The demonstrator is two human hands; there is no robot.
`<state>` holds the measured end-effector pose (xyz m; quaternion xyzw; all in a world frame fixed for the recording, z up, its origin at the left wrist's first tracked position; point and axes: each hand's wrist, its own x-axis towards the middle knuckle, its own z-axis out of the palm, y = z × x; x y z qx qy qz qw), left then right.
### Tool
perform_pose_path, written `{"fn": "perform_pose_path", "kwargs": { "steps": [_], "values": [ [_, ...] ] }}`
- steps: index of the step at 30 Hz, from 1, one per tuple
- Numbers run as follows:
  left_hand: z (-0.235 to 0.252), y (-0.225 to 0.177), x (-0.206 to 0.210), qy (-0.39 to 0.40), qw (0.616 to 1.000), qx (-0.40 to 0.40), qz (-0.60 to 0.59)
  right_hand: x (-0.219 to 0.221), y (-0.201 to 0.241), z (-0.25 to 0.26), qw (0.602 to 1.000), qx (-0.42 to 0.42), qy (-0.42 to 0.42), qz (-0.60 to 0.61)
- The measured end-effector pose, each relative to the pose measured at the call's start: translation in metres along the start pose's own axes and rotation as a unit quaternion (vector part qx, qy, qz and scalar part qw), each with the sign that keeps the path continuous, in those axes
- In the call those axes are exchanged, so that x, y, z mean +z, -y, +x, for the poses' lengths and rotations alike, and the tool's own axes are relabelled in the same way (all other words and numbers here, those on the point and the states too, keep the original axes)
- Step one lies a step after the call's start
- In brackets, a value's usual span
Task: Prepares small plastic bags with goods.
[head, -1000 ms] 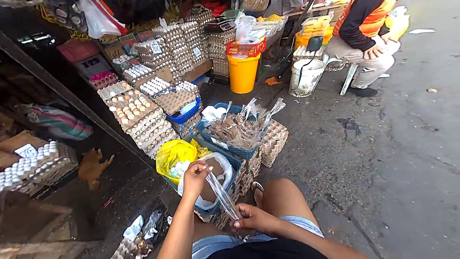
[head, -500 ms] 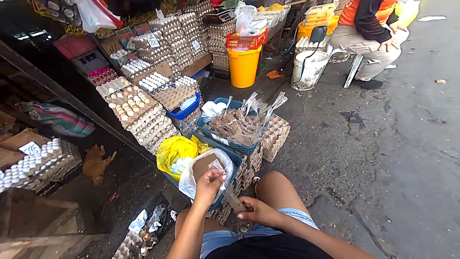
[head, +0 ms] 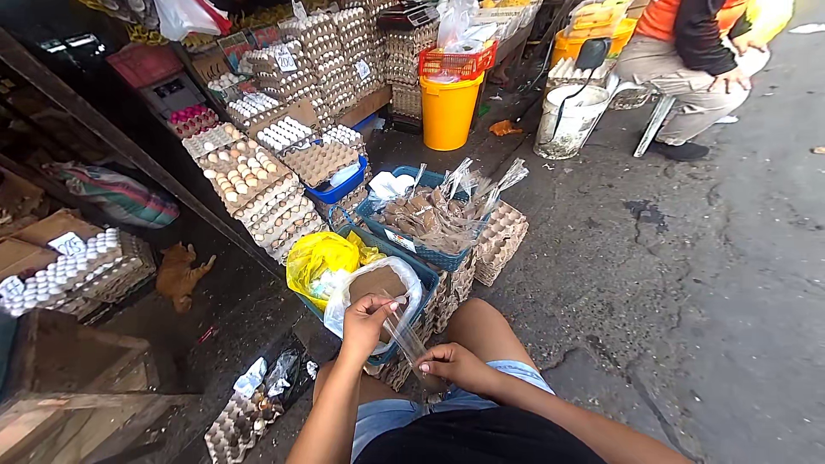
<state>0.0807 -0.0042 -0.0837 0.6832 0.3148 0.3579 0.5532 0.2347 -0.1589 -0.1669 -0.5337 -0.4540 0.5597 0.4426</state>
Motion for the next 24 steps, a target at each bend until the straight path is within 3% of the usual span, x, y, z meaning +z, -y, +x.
{"fn": "perform_pose_path", "kwargs": {
  "steps": [9, 14, 19, 24],
  "values": [
    [0.014, -0.019, 0.006, 0.080, 0.993, -0.008, 0.088, -0.009, 0.013, -0.006, 0.999, -0.033, 0.022, 0.030],
    [0.007, -0.020, 0.017, 0.170, 0.979, 0.010, 0.109, -0.009, 0.016, -0.008, 0.998, -0.049, -0.027, 0.014],
    [-0.002, -0.014, 0.017, 0.155, 0.982, 0.018, 0.107, -0.009, 0.008, -0.010, 0.998, -0.019, -0.063, -0.009],
    [-0.008, -0.014, 0.010, 0.183, 0.974, 0.026, 0.130, -0.009, 0.009, -0.010, 0.997, -0.002, -0.048, -0.061]
  ]
}}
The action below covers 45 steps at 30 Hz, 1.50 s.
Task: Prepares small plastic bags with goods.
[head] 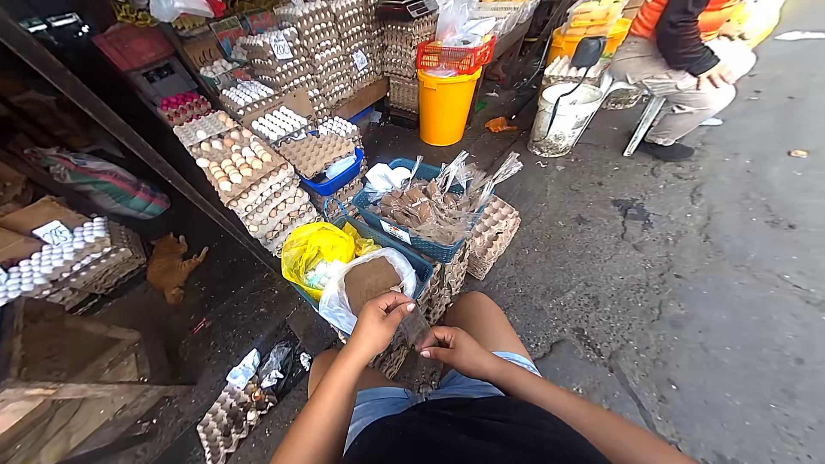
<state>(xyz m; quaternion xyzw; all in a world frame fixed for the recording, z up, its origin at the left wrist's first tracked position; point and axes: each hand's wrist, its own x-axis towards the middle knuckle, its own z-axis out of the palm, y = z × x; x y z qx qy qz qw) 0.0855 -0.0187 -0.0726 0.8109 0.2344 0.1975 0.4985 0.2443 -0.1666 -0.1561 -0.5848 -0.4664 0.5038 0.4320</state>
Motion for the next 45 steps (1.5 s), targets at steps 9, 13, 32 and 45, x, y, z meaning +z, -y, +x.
{"fn": "perform_pose_path", "kwargs": {
  "steps": [9, 13, 32, 45],
  "values": [
    [-0.003, 0.004, -0.003, -0.095, 0.994, 0.056, 0.013, 0.003, 0.005, 0.002, 0.999, 0.012, 0.043, -0.026],
    [-0.005, 0.008, -0.003, -0.125, 0.989, 0.079, 0.020, 0.005, 0.009, 0.000, 0.999, -0.026, 0.036, -0.026],
    [-0.003, 0.050, -0.007, -0.213, 0.969, 0.020, 0.122, 0.003, 0.018, 0.018, 0.949, 0.044, 0.074, -0.305],
    [-0.017, 0.043, 0.073, -0.009, 0.908, 0.314, 0.279, -0.006, 0.038, -0.008, 0.968, -0.081, 0.113, -0.206]
  ]
}}
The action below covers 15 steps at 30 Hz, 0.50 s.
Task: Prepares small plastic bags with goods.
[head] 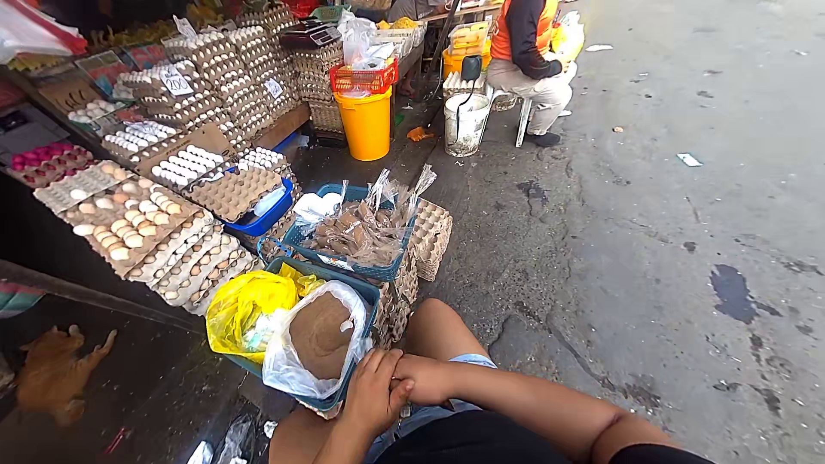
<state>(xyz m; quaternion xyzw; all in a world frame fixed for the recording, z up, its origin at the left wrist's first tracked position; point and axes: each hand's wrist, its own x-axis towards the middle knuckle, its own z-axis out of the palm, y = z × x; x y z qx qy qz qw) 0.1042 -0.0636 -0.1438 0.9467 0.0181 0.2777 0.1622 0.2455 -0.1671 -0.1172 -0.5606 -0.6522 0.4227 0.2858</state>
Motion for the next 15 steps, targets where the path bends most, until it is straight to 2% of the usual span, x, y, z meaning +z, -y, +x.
{"fn": "perform_pose_path", "kwargs": {
  "steps": [2, 4, 9, 15],
  "values": [
    [0.007, -0.004, -0.001, -0.014, 0.999, 0.024, 0.041, -0.019, 0.014, -0.016, 0.997, 0.040, 0.062, 0.025],
    [0.010, -0.009, -0.005, 0.000, 0.997, 0.043, 0.068, -0.030, 0.013, -0.031, 0.991, 0.076, 0.081, 0.070],
    [0.011, -0.021, -0.007, 0.066, 0.996, 0.006, 0.068, -0.036, -0.016, -0.047, 0.987, 0.023, 0.023, 0.154],
    [-0.007, -0.007, -0.016, 0.097, 0.994, 0.009, 0.042, -0.027, -0.013, -0.049, 0.985, 0.054, -0.027, 0.161]
  ]
}}
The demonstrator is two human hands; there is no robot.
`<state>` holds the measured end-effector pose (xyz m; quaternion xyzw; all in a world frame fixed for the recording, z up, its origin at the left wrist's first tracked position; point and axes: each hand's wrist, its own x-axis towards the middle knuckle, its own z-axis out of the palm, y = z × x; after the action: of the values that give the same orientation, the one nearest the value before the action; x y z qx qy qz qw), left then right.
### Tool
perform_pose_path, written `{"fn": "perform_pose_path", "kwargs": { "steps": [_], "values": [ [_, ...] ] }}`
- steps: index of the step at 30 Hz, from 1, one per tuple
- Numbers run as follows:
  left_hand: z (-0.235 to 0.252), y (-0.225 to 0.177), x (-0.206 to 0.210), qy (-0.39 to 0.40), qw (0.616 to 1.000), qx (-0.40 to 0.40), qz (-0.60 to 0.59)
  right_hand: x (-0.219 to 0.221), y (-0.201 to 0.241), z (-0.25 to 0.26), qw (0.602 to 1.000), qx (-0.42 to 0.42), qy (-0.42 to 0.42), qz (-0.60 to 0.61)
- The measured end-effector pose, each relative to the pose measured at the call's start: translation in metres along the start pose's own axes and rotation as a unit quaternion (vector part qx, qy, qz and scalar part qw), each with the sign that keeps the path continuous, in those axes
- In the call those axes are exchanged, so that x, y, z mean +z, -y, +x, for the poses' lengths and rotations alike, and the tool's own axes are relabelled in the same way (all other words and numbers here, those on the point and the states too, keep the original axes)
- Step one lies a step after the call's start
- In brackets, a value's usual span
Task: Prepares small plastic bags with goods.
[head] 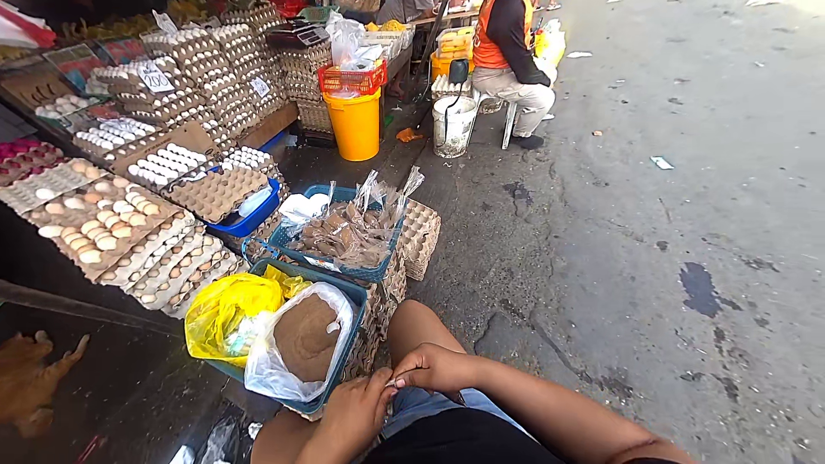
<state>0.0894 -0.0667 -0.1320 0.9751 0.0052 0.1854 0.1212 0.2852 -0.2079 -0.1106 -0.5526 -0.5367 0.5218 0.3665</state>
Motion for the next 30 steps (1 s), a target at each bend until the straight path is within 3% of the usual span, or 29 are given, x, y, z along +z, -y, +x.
{"fn": "perform_pose_path", "kwargs": {
  "steps": [5, 9, 12, 14, 16, 17, 19, 22, 24, 27, 30],
  "values": [
    [-0.003, 0.003, -0.033, 0.129, 0.975, -0.049, -0.171, -0.001, 0.011, -0.009, 0.998, -0.028, 0.022, -0.059],
    [-0.014, 0.025, -0.039, 0.164, 0.955, -0.088, -0.229, -0.007, 0.007, -0.016, 0.988, -0.057, 0.009, -0.141],
    [-0.018, 0.028, -0.039, 0.123, 0.940, -0.161, -0.276, -0.007, -0.007, -0.003, 0.968, -0.073, -0.022, -0.238],
    [-0.009, 0.016, -0.037, 0.070, 0.916, -0.204, -0.340, -0.005, -0.012, 0.015, 0.932, -0.090, -0.077, -0.343],
    [0.003, -0.004, -0.028, 0.041, 0.886, -0.187, -0.422, -0.002, 0.001, 0.030, 0.904, -0.096, -0.121, -0.398],
    [0.006, -0.012, -0.020, 0.043, 0.872, -0.157, -0.461, 0.000, 0.013, 0.034, 0.909, -0.112, -0.136, -0.377],
    [0.006, -0.019, -0.006, 0.061, 0.852, -0.106, -0.509, 0.004, 0.027, 0.036, 0.950, -0.191, -0.141, -0.205],
    [0.007, -0.008, -0.012, 0.083, 0.866, -0.193, -0.454, -0.002, 0.024, 0.036, 0.972, -0.213, -0.063, 0.072],
    [0.011, 0.009, -0.012, -0.006, 0.869, -0.209, -0.448, -0.007, 0.012, 0.039, 0.971, -0.177, -0.040, 0.154],
    [0.017, 0.020, -0.019, -0.082, 0.879, -0.224, -0.412, -0.006, 0.006, 0.040, 0.974, -0.119, -0.109, 0.158],
    [0.018, 0.009, -0.025, -0.088, 0.881, -0.234, -0.402, -0.003, 0.014, 0.035, 0.980, -0.096, -0.173, 0.033]
  ]
}}
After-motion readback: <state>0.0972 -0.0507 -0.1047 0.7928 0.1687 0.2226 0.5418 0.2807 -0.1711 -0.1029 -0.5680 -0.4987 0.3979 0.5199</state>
